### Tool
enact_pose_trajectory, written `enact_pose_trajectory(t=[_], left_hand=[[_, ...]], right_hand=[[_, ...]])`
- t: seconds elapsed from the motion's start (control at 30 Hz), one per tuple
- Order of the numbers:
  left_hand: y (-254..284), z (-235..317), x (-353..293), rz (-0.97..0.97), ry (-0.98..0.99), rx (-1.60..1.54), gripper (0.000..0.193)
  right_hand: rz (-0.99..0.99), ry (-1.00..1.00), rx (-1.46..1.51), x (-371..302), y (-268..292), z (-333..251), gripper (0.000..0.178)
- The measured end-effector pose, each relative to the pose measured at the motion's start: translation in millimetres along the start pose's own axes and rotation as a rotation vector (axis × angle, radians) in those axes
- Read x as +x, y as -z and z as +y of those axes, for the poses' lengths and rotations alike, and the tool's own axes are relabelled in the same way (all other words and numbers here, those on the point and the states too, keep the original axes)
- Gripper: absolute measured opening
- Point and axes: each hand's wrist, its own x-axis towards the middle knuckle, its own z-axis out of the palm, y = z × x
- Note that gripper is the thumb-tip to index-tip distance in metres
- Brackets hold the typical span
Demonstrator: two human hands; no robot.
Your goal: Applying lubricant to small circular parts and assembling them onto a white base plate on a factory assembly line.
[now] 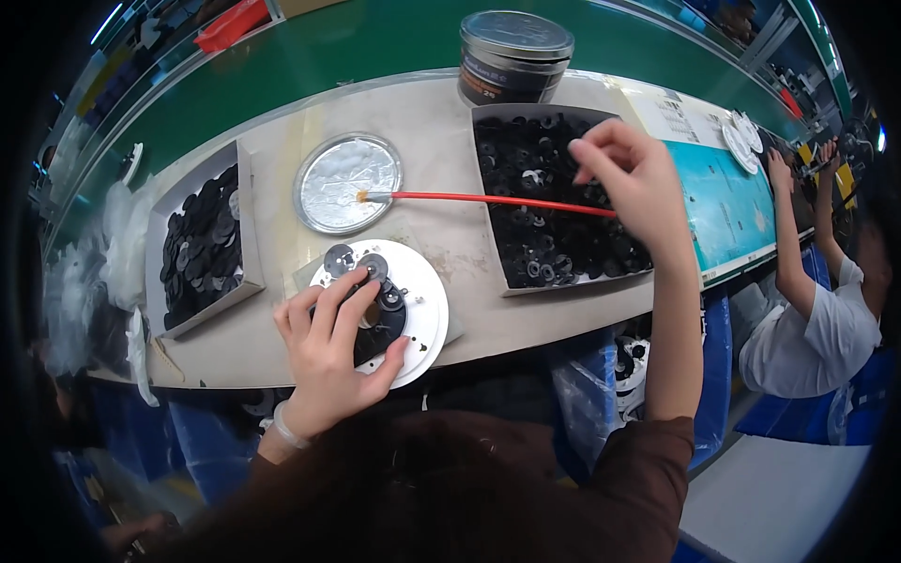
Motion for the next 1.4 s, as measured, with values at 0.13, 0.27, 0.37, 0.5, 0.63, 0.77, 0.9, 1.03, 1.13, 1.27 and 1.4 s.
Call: enact_pose_trajectory(t=[0.13,0.27,0.37,0.5,0.63,0.77,0.9,1.03,1.13,1.27,1.4], left_hand=[[-2.7,-4.0,-2.1,0.070,0.007,-0.058,0.049],[-3.4,-5.0,-3.5,0.118,-0.004,-0.086,0.050],[-2.2,-3.8,-2.2,0.112,0.005,-0.090,0.050],[-2.7,-4.8,-2.3,0.113,-0.003,-0.097,0.050],[-4.1,-5.2,-2.8,0.107,0.006,-0.101,0.050],[-7.2,-5.5,-2.5,0.126,0.006,-0.110,0.048],[-8.3,-7.8,-5.4,0.134,0.019,-0.102,0.045],[-0.3,-2.9,-1.0,0.079,-0.020,-0.062,0.047],[-1.3,-2.1,-1.4,0.069,-0.007,-0.069,0.042],[-2.2,-2.0,-2.4,0.082,-0.003,-0.061,0.041],[-2.2,-1.5,-2.1,0.093,-0.015,-0.051,0.041]], right_hand=[[-0.462,-0.122,0.336,-28.1,-48.3,-47.2,0.012],[-0.774,-0.396,0.517,-24.8,-87.5,-48.1,0.016],[-0.826,-0.524,0.621,-20.4,-98.0,-39.8,0.017],[-0.854,-0.543,0.626,-18.8,-102.7,-36.0,0.017],[-0.875,-0.489,0.533,-17.7,-101.5,-41.0,0.018],[-0.639,0.076,0.145,-29.9,-105.1,-41.6,0.023],[-0.339,0.169,-0.047,-25.3,-77.0,-57.7,0.025],[-0.192,0.006,-0.175,-25.7,-34.7,-51.3,0.019],[-0.213,-0.111,-0.434,-31.6,-25.9,-29.7,0.008],[-0.200,0.049,-0.574,-42.0,-28.5,-6.9,0.016],[-0.194,-0.002,-0.545,-45.6,-37.8,0.7,0.020]])
